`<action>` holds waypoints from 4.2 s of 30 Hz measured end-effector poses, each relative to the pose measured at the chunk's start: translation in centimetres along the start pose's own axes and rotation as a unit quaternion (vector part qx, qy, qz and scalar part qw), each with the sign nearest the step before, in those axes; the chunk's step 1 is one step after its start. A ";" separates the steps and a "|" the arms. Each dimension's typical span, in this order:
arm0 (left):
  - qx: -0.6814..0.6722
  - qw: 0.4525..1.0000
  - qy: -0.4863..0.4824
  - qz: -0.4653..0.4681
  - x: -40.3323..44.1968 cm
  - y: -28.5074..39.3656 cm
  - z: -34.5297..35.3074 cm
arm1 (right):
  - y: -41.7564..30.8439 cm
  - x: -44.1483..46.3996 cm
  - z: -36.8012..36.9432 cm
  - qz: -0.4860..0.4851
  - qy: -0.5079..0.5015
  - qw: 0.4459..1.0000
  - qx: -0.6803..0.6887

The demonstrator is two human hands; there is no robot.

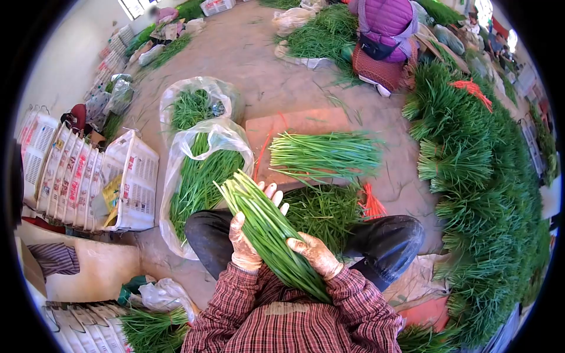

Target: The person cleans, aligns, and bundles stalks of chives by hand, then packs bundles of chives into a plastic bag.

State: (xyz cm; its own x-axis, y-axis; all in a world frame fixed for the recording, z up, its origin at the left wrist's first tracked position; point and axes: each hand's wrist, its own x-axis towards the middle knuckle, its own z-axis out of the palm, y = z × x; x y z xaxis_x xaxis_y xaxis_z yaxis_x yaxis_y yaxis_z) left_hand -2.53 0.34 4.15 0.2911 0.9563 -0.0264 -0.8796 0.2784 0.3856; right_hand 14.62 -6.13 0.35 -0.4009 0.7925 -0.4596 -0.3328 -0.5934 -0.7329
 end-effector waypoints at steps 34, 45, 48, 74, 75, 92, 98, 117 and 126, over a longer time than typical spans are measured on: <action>0.092 0.993 -0.016 -0.074 -1.7 -3.6 -0.5 | -5.9 -3.6 4.1 -0.419 0.073 0.606 -0.672; 0.005 0.996 -0.024 -0.091 -1.8 -3.6 -1.0 | -5.3 -3.2 3.1 -0.318 0.165 0.799 -0.483; -0.011 0.994 -0.021 -0.103 -1.8 -3.6 -0.5 | -5.9 -2.7 3.2 -0.324 0.185 0.777 -0.508; 0.148 0.977 0.080 -0.132 -1.9 -3.7 -0.1 | -10.9 0.5 1.2 -0.205 0.042 0.977 -0.027; 0.146 0.978 0.056 -0.140 -1.6 -3.7 -0.6 | -11.2 0.7 1.7 -0.228 0.032 0.973 0.008; 0.083 0.986 0.059 -0.129 -1.4 -2.8 -1.5 | -14.7 -1.2 -3.2 -0.330 0.217 0.758 -0.519; 0.058 0.990 0.063 -0.117 -1.1 -3.2 -0.7 | -10.1 -3.3 0.7 -0.387 0.128 0.755 -0.514; 0.016 0.990 0.026 -0.138 -1.5 -3.2 -0.7 | -8.6 -1.9 -0.5 -0.084 0.113 0.957 -0.254; 0.053 0.990 0.031 -0.125 -1.1 -3.2 -0.7 | -8.3 -2.0 -0.6 -0.230 0.143 0.857 -0.439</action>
State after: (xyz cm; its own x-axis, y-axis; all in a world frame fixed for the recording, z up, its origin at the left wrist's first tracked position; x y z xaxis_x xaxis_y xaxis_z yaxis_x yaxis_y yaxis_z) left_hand -0.33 -1.56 2.34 0.4682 0.8631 -0.1891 -0.7372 0.4996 0.4549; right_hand 18.66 -2.75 7.06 -0.1327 0.9906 -0.0320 0.4209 0.0271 -0.9067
